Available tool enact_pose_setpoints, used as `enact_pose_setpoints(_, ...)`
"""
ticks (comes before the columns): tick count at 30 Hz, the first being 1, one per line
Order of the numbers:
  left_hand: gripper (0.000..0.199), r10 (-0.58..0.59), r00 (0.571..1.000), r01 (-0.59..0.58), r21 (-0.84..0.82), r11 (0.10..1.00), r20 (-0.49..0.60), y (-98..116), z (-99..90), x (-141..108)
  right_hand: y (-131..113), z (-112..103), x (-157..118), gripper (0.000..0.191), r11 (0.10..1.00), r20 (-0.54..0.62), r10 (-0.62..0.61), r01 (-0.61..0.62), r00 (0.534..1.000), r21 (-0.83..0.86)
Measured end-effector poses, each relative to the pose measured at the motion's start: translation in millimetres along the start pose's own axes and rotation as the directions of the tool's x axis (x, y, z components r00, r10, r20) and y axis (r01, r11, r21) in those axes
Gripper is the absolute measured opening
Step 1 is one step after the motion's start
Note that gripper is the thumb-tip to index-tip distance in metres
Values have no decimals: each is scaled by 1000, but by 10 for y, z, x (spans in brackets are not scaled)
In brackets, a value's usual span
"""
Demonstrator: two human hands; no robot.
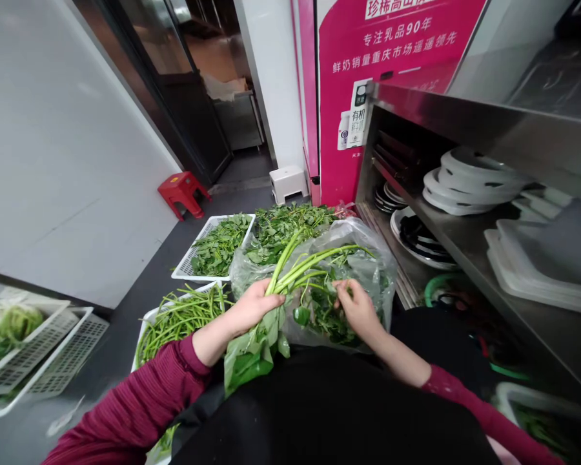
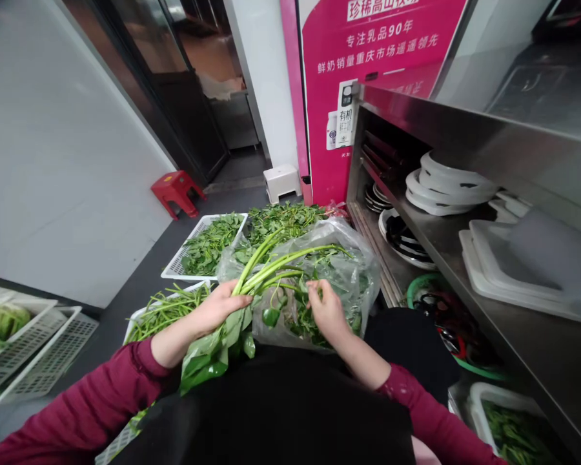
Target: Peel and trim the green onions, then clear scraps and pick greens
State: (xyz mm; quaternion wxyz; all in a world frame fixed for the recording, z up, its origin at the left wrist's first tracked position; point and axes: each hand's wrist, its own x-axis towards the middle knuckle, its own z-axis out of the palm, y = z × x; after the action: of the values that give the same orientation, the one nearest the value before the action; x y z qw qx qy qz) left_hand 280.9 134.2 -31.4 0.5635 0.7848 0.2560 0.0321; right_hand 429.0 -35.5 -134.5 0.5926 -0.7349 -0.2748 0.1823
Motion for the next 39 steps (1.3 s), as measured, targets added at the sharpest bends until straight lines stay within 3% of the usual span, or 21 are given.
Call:
enact_pose_setpoints(2, 19, 7, 1000, -7, 0, 1000, 12, -47, 33, 37, -148, -27, -81, 19, 981, -142, -194, 193, 971, -20)
enact_pose_setpoints(3, 20, 9, 1000, -9, -7, 1000, 16, -63, 48, 50, -206, -24, -101, 18, 974, -134, -227, 226, 964, -26)
enact_pose_setpoints(4, 20, 10, 1000, -10, -18, 1000, 17, -73, 64, 60, -252, -4, -111, 18, 979, -73, -202, 201, 977, -12)
enact_pose_setpoints(6, 21, 12, 1000, -11, -50, 999, 24, -78, 104, 75, -313, 83, -107, 22, 998, 113, -47, 41, 992, 54)
enact_pose_setpoints(8, 23, 16, 999, -12, -87, 996, 41, -70, 154, 84, -329, 203, -81, 29, 983, 255, 75, -115, 964, 143)
enact_pose_setpoints(10, 24, 23, 998, -16, -110, 994, 64, -58, 203, 86, -300, 306, -43, 34, 958, 326, 103, -182, 940, 222)
enact_pose_setpoints(12, 25, 24, 997, -15, -120, 993, 74, -49, 234, 81, -239, 364, -6, 33, 958, 310, 92, -169, 946, 233)
enact_pose_setpoints(16, 23, -5, 999, 12, -134, 991, 48, -48, 229, 74, -134, 377, 11, 31, 981, 140, 118, -137, 983, 137)
enact_pose_setpoints(21, 21, -6, 998, 14, -119, 993, 68, -75, 232, 111, -139, 413, -28, 35, 888, 311, 137, -256, 941, 383)
enact_pose_setpoints(23, 19, 6, 994, 5, -103, 995, 106, -61, 242, 115, -52, 412, 18, 30, 937, 291, 116, -202, 950, 286)
enact_pose_setpoints(25, 16, 7, 991, 0, -57, 998, 133, -5, 218, 85, 138, 360, 112, 31, 988, 230, 149, -156, 962, 13)
enact_pose_setpoints(27, 14, 12, 990, -13, 6, 1000, 140, 97, 138, 15, 398, 259, 226, 34, 926, 145, 261, -206, 954, -315)
enact_pose_setpoints(29, 15, 30, 991, -38, 58, 998, 129, 227, 4, -80, 655, 154, 323, 35, 805, 81, 377, -283, 923, -521)
enact_pose_setpoints(33, 18, 61, 998, -58, 100, 993, -32, 463, -281, -226, 939, 107, 422, 21, 706, 163, 465, -253, 870, -662)
enact_pose_setpoints(34, 20, 73, 993, -65, 99, 993, -89, 503, -328, -239, 951, 123, 436, 31, 666, 191, 484, -218, 854, -714)
enact_pose_setpoints(37, 21, 140, 959, -122, 85, 989, -246, 560, -374, -225, 863, 141, 474, 85, 514, 271, 557, -69, 785, -855)
enact_pose_setpoints(39, 20, 192, 916, -166, 101, 981, -353, 547, -326, -175, 699, 100, 498, 97, 489, 308, 538, 8, 785, -872)
